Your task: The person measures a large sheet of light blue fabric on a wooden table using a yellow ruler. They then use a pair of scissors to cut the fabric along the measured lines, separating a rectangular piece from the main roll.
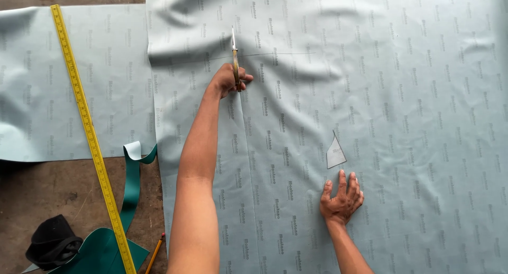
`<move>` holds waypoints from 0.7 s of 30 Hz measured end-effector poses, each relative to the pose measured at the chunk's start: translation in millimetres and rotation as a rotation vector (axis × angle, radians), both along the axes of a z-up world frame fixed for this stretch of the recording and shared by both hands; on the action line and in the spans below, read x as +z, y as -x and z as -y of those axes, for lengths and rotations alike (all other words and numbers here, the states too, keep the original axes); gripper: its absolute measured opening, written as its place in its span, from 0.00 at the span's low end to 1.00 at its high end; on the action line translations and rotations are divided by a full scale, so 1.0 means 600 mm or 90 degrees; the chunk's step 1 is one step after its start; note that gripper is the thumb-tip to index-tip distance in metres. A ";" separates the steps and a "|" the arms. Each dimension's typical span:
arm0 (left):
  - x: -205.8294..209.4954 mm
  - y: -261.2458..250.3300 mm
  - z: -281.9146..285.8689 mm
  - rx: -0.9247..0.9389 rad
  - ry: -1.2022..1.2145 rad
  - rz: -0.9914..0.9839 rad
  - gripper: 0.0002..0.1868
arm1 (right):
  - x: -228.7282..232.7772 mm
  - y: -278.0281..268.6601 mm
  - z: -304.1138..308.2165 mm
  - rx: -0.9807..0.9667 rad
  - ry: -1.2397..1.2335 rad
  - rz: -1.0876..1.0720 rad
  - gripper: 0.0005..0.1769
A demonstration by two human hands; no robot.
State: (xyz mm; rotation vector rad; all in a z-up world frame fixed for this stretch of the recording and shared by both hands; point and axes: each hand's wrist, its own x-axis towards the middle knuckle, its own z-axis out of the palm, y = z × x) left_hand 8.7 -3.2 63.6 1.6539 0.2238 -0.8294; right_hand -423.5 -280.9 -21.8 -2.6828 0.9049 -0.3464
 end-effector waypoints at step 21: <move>0.028 -0.065 0.005 0.025 -0.017 -0.051 0.10 | -0.010 0.003 0.003 0.007 0.044 -0.001 0.32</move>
